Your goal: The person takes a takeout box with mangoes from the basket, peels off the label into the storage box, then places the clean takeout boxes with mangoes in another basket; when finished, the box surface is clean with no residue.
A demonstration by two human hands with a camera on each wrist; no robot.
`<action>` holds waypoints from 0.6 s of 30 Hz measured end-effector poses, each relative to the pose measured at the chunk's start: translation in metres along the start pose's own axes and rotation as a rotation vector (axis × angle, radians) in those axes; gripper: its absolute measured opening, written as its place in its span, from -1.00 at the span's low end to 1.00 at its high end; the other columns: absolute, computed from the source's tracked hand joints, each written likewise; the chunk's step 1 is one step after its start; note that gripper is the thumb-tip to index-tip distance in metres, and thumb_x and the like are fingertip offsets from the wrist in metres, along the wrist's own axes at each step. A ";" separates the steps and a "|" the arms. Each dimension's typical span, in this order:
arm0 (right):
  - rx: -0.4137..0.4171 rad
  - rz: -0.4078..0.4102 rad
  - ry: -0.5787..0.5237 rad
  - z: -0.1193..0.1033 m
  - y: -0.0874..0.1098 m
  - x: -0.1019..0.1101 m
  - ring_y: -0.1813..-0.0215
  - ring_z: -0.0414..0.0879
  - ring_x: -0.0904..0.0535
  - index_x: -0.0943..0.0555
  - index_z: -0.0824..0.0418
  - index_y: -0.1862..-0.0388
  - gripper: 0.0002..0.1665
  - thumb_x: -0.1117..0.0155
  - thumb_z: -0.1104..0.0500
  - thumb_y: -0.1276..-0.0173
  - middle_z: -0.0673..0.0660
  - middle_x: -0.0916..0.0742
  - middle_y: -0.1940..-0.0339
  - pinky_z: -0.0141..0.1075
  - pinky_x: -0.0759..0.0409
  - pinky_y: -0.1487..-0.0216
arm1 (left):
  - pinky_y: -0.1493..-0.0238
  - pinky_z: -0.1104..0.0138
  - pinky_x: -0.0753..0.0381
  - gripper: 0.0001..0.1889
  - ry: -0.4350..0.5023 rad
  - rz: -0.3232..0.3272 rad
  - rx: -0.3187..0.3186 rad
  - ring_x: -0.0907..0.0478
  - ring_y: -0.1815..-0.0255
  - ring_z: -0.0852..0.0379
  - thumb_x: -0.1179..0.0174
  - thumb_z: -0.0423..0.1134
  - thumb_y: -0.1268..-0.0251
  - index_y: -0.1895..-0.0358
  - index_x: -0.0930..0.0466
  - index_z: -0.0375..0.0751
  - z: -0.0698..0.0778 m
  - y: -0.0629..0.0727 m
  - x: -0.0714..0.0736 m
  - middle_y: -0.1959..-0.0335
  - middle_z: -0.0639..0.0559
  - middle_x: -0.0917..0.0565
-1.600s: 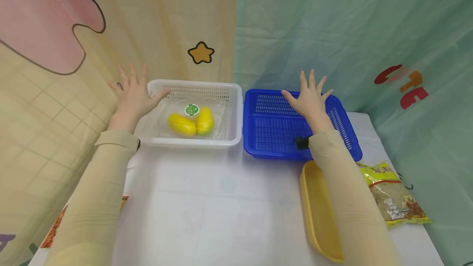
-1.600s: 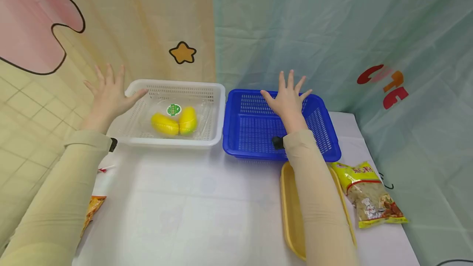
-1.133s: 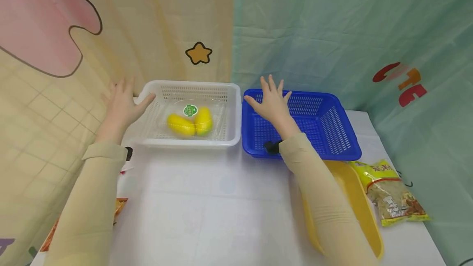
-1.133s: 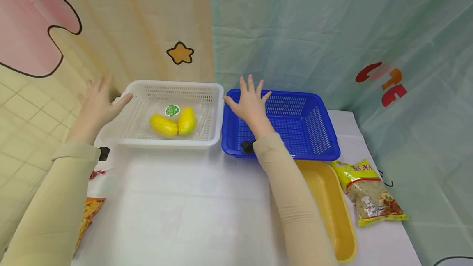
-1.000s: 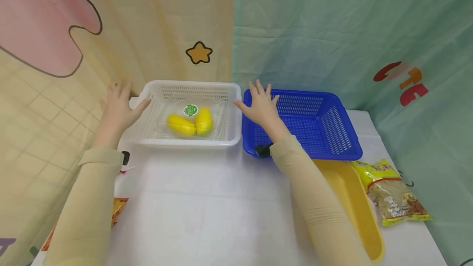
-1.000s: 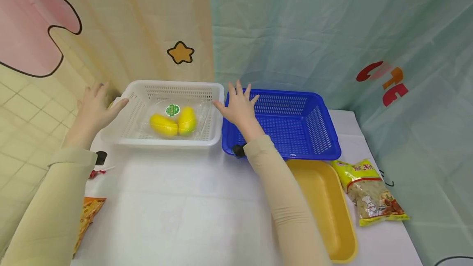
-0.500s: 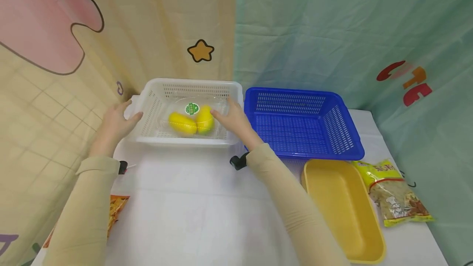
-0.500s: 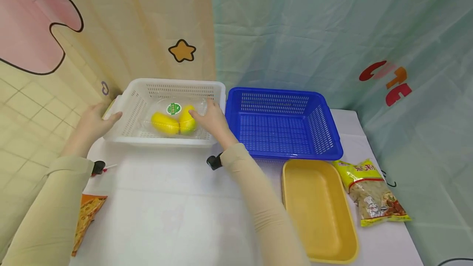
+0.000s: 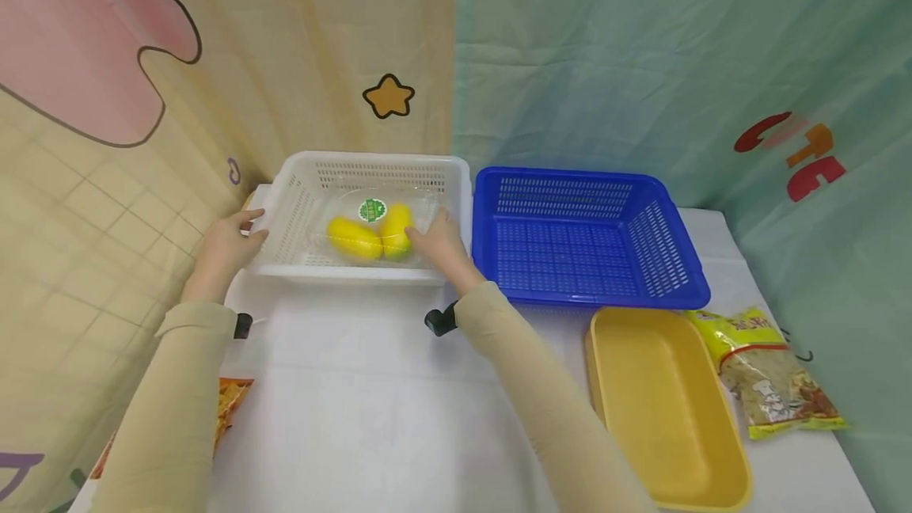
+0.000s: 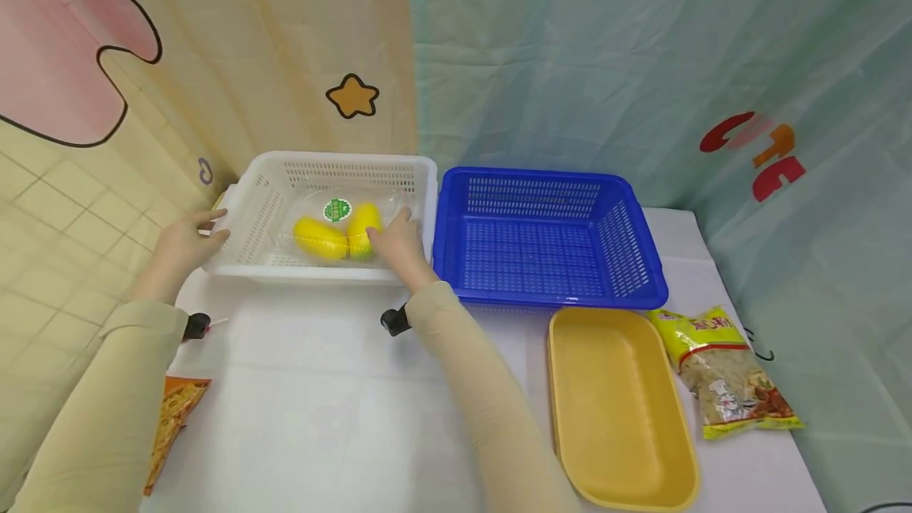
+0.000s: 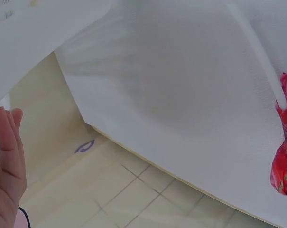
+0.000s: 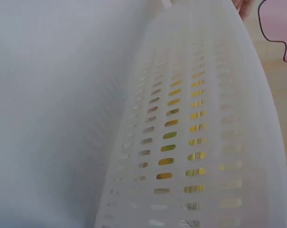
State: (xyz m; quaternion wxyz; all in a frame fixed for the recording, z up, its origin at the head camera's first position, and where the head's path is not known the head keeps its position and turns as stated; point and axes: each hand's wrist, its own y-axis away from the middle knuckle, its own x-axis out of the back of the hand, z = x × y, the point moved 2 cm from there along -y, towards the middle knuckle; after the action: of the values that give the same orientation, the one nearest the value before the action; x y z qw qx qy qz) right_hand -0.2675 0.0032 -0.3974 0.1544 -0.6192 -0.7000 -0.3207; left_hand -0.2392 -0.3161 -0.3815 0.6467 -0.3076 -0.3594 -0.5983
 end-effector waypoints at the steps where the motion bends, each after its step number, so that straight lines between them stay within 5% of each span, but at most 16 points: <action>1: -0.014 0.001 0.003 0.000 0.000 -0.002 -0.56 0.19 -0.18 0.09 0.34 -0.58 -0.01 -0.18 -0.05 -0.44 0.37 -0.22 -0.56 0.01 -0.16 -0.53 | -0.04 -0.16 -0.49 -0.45 0.006 -0.003 0.003 -0.44 -0.14 -0.47 0.01 -0.20 -0.47 -0.43 -0.25 -0.37 0.000 0.000 0.000 -0.23 -0.58 -0.41; 5: -0.048 0.026 -0.018 0.000 -0.001 -0.005 -0.53 0.18 -0.23 0.13 0.37 -0.58 -0.01 -0.18 0.00 -0.46 0.40 -0.22 -0.54 -0.03 -0.20 -0.53 | 0.03 -0.07 -0.50 -0.45 0.038 -0.009 0.011 -0.40 -0.15 -0.47 -0.01 -0.18 -0.47 -0.43 -0.25 -0.37 -0.002 0.000 0.000 -0.24 -0.57 -0.41; 11: -0.044 0.062 -0.087 -0.001 0.002 -0.003 -0.54 0.16 -0.21 0.12 0.34 -0.59 -0.03 -0.19 0.06 -0.45 0.35 -0.20 -0.57 -0.04 -0.18 -0.53 | 0.30 0.32 -0.44 -0.43 0.076 -0.033 0.029 -0.42 -0.05 -0.35 -0.04 -0.15 -0.47 -0.44 -0.24 -0.33 -0.005 -0.001 0.000 -0.18 -0.56 -0.42; 18: 0.039 0.083 -0.043 -0.011 0.018 0.022 -0.35 0.16 -0.46 0.01 0.31 -0.57 -0.08 -0.21 0.02 -0.44 0.37 -0.39 -0.45 -0.02 -0.39 -0.41 | 0.39 0.46 -0.42 -0.40 0.112 -0.050 0.047 -0.39 0.05 -0.19 -0.06 -0.12 -0.46 -0.47 -0.22 -0.28 -0.010 -0.003 0.002 -0.15 -0.50 -0.42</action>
State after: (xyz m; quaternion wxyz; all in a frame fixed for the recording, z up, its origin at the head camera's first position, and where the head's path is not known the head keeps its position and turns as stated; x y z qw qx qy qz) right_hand -0.2558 0.0139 -0.3708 0.1646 -0.6513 -0.6829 -0.2870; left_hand -0.2413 -0.3260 -0.3860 0.6577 -0.2491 -0.3443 -0.6219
